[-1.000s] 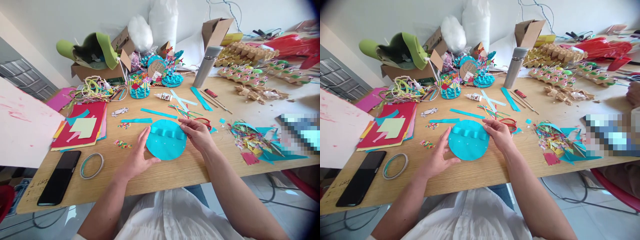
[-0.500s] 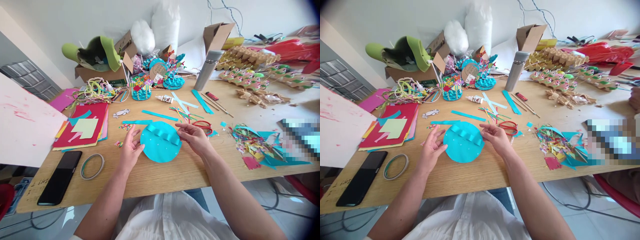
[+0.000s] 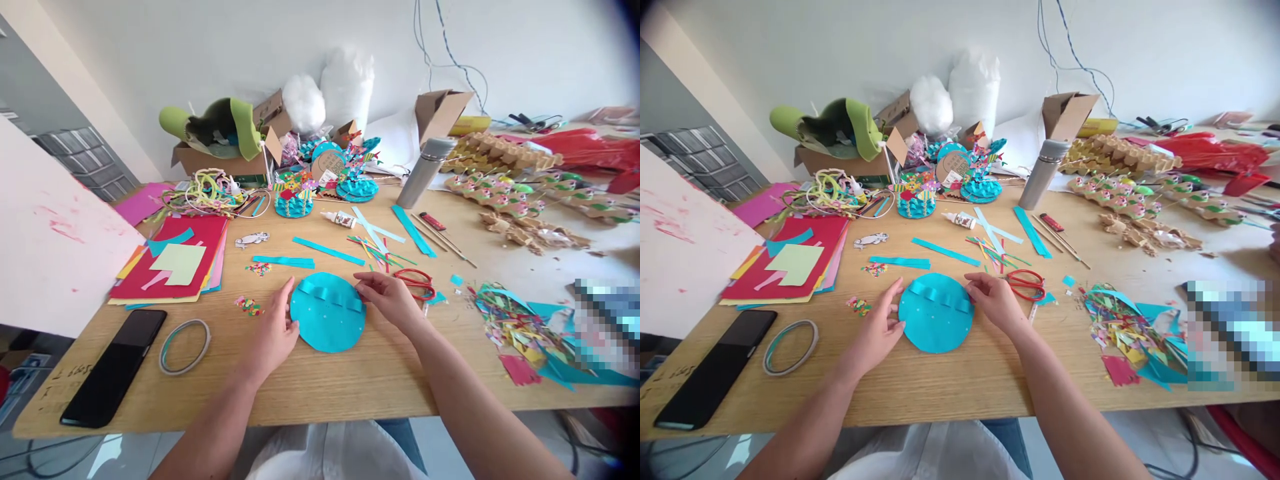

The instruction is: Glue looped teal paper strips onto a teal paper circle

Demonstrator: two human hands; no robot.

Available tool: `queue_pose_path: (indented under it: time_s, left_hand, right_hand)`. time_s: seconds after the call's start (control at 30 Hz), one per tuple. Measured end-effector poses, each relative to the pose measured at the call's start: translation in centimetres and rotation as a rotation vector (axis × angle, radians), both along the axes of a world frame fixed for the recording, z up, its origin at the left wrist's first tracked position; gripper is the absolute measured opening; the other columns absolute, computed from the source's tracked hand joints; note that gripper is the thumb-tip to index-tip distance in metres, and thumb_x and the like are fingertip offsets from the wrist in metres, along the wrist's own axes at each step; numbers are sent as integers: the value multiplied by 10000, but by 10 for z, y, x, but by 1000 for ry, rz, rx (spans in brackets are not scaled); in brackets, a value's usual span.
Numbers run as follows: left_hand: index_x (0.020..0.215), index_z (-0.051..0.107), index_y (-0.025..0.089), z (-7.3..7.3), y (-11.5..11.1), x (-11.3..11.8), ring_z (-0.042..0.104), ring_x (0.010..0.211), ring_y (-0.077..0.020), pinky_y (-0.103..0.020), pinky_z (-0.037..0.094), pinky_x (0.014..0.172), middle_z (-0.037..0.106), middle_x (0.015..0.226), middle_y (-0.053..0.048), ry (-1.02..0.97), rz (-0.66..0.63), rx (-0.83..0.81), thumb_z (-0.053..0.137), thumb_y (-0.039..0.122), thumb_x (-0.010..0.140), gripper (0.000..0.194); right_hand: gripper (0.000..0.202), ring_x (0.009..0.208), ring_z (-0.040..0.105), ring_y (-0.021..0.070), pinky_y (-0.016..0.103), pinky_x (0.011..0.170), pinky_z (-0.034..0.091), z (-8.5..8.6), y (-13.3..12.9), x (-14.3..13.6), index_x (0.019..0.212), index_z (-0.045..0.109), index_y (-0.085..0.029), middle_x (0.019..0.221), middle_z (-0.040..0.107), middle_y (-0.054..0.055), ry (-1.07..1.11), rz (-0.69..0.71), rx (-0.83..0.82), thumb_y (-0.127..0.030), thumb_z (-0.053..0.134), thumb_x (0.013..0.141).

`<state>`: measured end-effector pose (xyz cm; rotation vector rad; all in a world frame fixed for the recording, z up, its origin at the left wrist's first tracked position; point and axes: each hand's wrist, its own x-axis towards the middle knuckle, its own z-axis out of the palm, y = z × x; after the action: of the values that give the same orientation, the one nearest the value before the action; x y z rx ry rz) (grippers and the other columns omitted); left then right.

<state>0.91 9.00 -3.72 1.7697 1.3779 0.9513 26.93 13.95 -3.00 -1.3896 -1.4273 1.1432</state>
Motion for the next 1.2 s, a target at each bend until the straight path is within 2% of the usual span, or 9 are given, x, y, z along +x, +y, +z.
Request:
queue_pose_path:
  time_s: [0.17, 0.3, 0.37, 0.43, 0.57, 0.7, 0.93, 1.07, 1.2]
  left_hand:
    - [1505, 254, 250, 7, -4, 3, 657, 950, -194, -357, 601, 781, 516, 1361, -153, 135, 72, 110, 476, 52, 815, 751]
    - [1513, 215, 231, 9, -6, 4, 642, 1059, -247, -419, 575, 865, 518, 1340, -166, 298, 125, 183, 467, 62, 835, 743]
    - [1513, 216, 207, 9, -6, 5, 614, 1128, -275, -449, 559, 898, 513, 1342, -181, 347, 127, 195, 465, 65, 838, 733]
    - [1510, 224, 194, 8, -5, 4, 589, 1171, -290, -475, 541, 930, 518, 1333, -186, 358, 135, 207, 463, 60, 834, 730]
    - [1510, 237, 203, 8, -3, 3, 555, 1226, -292, -490, 506, 988, 523, 1332, -176, 346, 149, 223, 463, 51, 832, 731]
    - [1500, 259, 174, 9, -4, 2, 529, 1263, -305, -505, 489, 1011, 515, 1353, -190, 370, 142, 220, 479, 66, 842, 702]
    - [1504, 251, 192, 9, -4, 3, 505, 1296, -311, -521, 468, 1043, 504, 1392, -187, 374, 125, 279, 519, 82, 848, 717]
    - [1489, 288, 193, 8, -2, 3, 509, 1295, -304, -518, 465, 1044, 521, 1379, -181, 334, 110, 306, 534, 100, 857, 684]
    - [1444, 370, 183, 8, 1, 0, 545, 1254, -282, -497, 469, 1041, 558, 1344, -171, 182, 116, 315, 567, 163, 878, 599]
  right_hand:
    - [315, 818, 707, 231, 402, 759, 570, 9, 17, 3, 1011, 722, -195, 904, 760, 80, -246, 9, 113, -418, 638, 804]
    - [256, 838, 695, 206, 351, 787, 539, 23, 54, -10, 1010, 732, -199, 938, 762, 74, -567, 81, 257, -316, 549, 875]
    - [251, 872, 686, 191, 313, 791, 520, 26, 78, -24, 1012, 727, -200, 988, 753, 73, -759, 141, 242, -274, 517, 898]
    - [243, 909, 675, 198, 307, 813, 499, 25, 102, -39, 999, 724, -183, 1023, 733, 97, -824, 143, 221, -288, 528, 902]
    - [279, 1097, 596, 311, 370, 898, 457, 15, 132, -64, 991, 703, -77, 1105, 662, 229, -939, 118, 151, -295, 665, 822]
    - [241, 1162, 554, 323, 387, 948, 429, 10, 137, -72, 997, 697, -89, 1197, 615, 235, -1000, 122, 81, -265, 624, 850]
    - [226, 1141, 568, 296, 357, 917, 432, 12, 131, -68, 1024, 673, -111, 1237, 616, 198, -1019, 147, 55, -243, 589, 861]
    - [184, 1009, 627, 267, 326, 818, 454, 18, 127, -66, 993, 662, -125, 1097, 692, 165, -990, 140, 75, -187, 574, 844]
    - [133, 911, 653, 226, 282, 736, 457, 37, 119, -55, 942, 652, -142, 962, 721, 119, -923, 99, 116, -163, 584, 830]
